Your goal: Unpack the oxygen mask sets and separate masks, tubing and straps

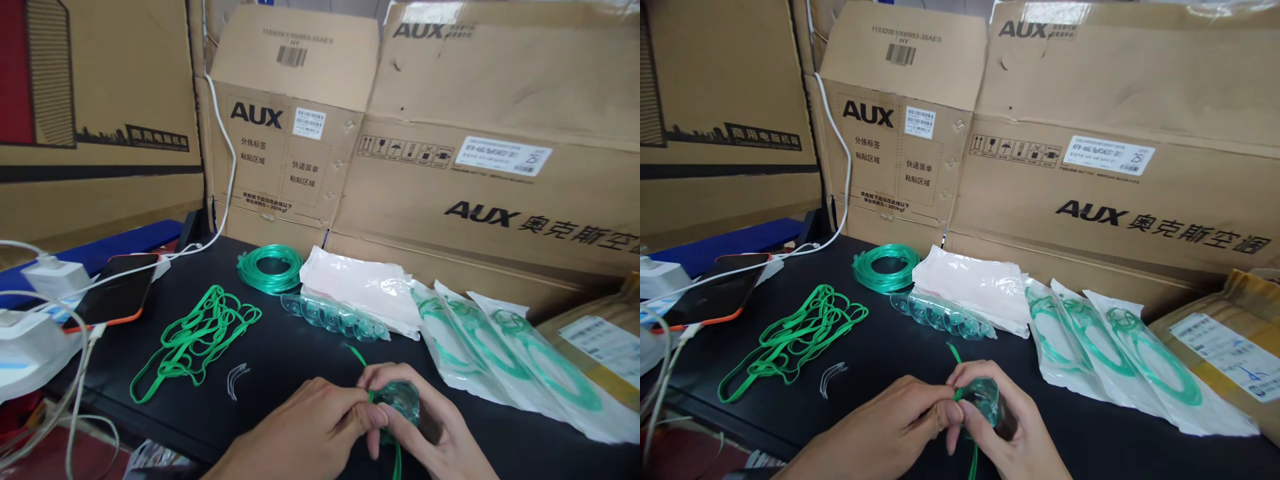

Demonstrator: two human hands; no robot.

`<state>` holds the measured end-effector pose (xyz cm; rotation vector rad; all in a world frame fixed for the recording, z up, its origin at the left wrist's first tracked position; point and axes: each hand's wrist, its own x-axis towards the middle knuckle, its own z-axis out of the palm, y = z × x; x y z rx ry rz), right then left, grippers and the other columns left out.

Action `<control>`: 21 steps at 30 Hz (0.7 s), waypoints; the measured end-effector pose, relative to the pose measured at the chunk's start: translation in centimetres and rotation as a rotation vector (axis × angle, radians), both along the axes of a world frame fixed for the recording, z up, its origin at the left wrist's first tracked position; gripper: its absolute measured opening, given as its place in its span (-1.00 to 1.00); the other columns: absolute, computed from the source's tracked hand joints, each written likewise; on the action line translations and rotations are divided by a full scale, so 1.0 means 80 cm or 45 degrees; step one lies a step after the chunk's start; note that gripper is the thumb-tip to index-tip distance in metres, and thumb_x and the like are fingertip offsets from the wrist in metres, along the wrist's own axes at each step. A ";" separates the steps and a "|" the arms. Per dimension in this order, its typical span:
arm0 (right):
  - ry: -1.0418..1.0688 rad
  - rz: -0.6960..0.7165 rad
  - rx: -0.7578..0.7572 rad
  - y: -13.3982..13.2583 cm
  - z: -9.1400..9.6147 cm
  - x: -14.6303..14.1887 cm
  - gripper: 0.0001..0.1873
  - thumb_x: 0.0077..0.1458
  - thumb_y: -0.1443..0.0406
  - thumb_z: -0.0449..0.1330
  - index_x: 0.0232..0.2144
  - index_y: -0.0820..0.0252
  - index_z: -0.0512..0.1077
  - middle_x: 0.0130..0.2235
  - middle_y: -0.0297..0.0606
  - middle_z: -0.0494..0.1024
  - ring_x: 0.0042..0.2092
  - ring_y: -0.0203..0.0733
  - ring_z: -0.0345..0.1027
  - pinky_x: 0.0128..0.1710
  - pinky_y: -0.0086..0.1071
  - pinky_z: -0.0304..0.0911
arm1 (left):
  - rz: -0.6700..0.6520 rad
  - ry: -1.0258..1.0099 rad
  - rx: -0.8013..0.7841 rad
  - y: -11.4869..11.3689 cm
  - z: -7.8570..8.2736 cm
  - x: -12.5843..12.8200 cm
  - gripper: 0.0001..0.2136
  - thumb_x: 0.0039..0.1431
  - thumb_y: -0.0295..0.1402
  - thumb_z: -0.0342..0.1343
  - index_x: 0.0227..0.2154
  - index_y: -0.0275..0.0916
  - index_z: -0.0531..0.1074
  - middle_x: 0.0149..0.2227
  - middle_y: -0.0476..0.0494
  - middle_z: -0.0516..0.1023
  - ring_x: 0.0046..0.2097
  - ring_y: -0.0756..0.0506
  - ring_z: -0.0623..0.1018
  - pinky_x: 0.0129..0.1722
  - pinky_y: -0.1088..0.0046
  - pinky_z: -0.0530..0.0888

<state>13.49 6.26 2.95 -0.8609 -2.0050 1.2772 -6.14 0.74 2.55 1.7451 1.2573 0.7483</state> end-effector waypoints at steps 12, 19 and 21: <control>0.119 0.005 0.016 0.003 -0.008 0.004 -0.91 0.29 0.21 0.20 -0.27 0.06 0.42 -0.16 -0.31 0.49 -0.24 -0.19 0.48 -0.21 -0.34 0.36 | 0.094 -0.117 0.008 0.002 0.001 -0.001 -0.59 0.50 -0.15 -0.17 -0.48 -0.20 0.30 -0.47 0.08 0.39 -0.36 -0.01 0.38 -0.32 0.47 0.19; -0.018 -0.042 0.105 0.010 0.002 0.010 -0.81 0.26 0.19 0.19 -0.39 0.10 0.49 -0.15 -0.24 0.48 -0.19 -0.12 0.44 -0.22 -0.35 0.34 | 0.083 -0.203 -0.054 0.003 0.006 -0.007 -0.56 0.49 -0.12 -0.17 -0.51 -0.20 0.24 -0.54 0.12 0.21 -0.44 0.01 0.24 -0.43 0.43 0.10; -0.001 -0.053 0.080 0.013 0.001 0.012 -0.79 0.27 0.15 0.19 -0.37 0.09 0.49 -0.15 -0.23 0.47 -0.19 -0.12 0.44 -0.22 -0.34 0.35 | 0.095 -0.216 -0.053 0.005 0.007 -0.013 -0.56 0.49 -0.10 -0.17 -0.51 -0.20 0.22 -0.54 0.11 0.18 -0.44 0.01 0.22 -0.43 0.42 0.09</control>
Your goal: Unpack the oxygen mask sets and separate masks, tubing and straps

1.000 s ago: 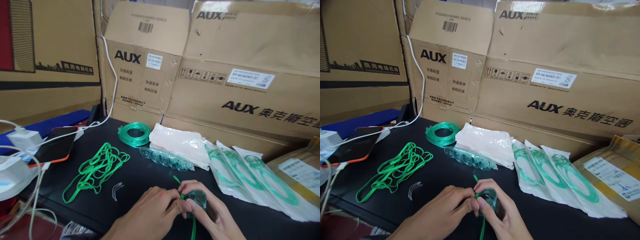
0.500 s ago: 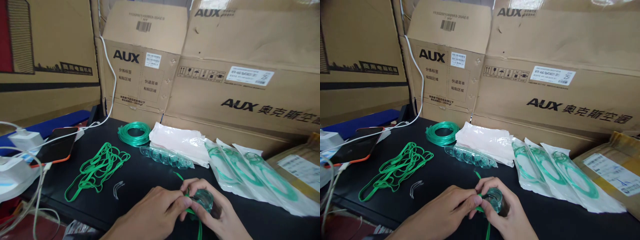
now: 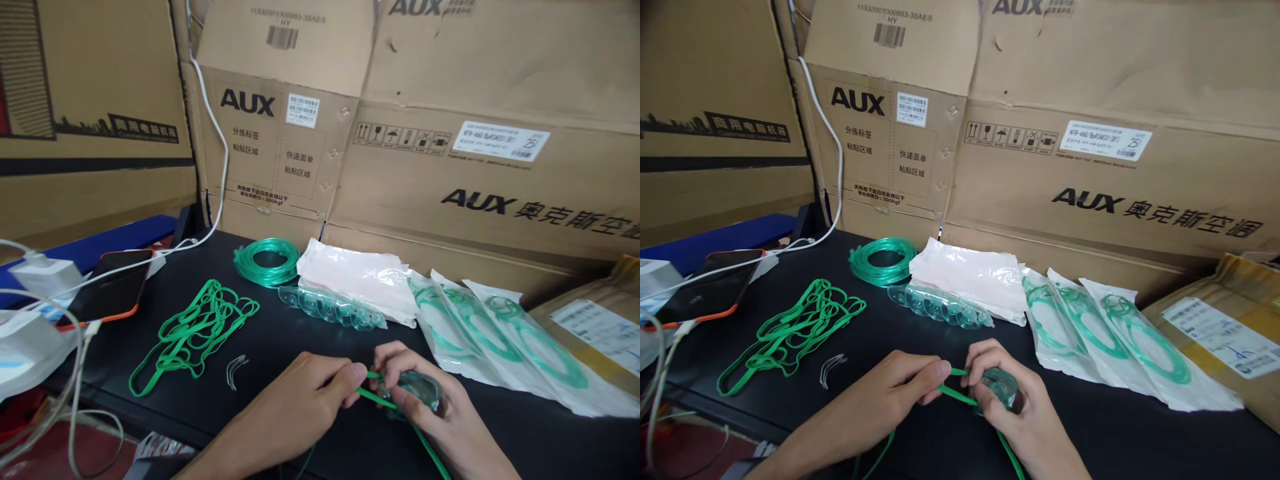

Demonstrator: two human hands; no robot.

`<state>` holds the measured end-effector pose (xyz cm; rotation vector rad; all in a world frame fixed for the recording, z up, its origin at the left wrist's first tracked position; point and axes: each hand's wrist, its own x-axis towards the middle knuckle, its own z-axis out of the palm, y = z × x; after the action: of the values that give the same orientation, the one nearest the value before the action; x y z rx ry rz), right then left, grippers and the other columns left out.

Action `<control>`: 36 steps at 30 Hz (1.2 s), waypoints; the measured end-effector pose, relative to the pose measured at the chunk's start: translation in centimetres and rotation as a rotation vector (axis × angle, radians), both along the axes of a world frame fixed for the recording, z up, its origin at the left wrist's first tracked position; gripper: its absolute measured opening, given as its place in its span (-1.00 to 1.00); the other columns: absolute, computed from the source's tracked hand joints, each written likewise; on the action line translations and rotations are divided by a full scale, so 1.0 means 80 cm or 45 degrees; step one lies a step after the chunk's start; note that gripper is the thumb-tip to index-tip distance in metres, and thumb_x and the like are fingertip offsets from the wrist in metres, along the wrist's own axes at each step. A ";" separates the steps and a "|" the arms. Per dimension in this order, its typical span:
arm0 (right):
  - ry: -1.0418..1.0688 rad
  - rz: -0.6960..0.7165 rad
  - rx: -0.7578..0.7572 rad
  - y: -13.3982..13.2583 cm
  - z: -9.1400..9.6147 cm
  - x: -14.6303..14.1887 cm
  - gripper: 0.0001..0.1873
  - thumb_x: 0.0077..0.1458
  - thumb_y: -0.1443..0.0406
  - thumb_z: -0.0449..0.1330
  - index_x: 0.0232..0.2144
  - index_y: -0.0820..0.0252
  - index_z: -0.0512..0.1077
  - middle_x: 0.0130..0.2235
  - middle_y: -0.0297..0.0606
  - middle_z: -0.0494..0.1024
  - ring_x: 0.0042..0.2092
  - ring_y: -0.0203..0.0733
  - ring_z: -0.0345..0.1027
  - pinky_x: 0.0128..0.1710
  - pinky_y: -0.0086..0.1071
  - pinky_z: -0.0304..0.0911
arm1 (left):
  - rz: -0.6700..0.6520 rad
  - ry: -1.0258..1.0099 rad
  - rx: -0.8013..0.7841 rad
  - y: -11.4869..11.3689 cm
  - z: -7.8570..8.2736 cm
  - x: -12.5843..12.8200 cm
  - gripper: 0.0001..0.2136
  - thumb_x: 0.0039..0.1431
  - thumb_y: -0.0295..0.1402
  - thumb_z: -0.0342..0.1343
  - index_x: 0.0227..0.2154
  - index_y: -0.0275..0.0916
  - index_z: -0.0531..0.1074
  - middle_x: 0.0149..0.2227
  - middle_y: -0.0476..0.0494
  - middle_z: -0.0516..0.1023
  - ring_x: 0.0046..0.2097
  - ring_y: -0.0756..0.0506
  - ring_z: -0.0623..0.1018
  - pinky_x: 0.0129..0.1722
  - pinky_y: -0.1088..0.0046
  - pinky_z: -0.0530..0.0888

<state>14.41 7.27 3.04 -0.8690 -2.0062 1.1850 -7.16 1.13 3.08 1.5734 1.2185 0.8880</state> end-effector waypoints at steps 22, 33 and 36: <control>-0.086 0.141 0.045 -0.014 0.007 -0.010 -0.82 0.31 0.08 0.13 -0.23 0.02 0.38 -0.08 -0.26 0.43 -0.07 -0.08 0.40 -0.15 -0.34 0.35 | -0.112 0.230 -0.053 -0.007 0.001 0.000 -0.51 0.42 0.06 -0.08 -0.36 -0.19 0.56 -0.42 0.00 0.68 -0.31 -0.08 0.60 -0.23 0.44 0.34; -0.132 0.209 0.024 -0.013 0.003 -0.008 -0.73 0.35 0.05 0.09 -0.30 0.05 0.41 -0.10 -0.25 0.41 -0.13 -0.10 0.43 -0.11 -0.29 0.34 | -0.139 0.366 -0.018 -0.017 0.008 0.010 -0.63 0.46 -0.16 -0.09 -0.35 -0.15 0.55 -0.27 -0.05 0.58 -0.08 -0.16 0.54 -0.13 0.43 0.31; -0.139 0.212 0.050 -0.011 0.004 -0.004 -0.71 0.35 0.04 0.08 -0.30 0.05 0.42 -0.09 -0.24 0.44 -0.11 -0.09 0.44 -0.08 -0.28 0.33 | -0.097 0.313 0.024 -0.016 0.011 0.005 -0.58 0.48 -0.14 -0.17 -0.45 -0.18 0.40 -0.38 0.00 0.48 -0.18 -0.10 0.51 -0.19 0.45 0.27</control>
<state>14.10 6.36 3.33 -0.7737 -2.2189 1.2070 -6.73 -0.13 3.95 1.7712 1.3130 0.6730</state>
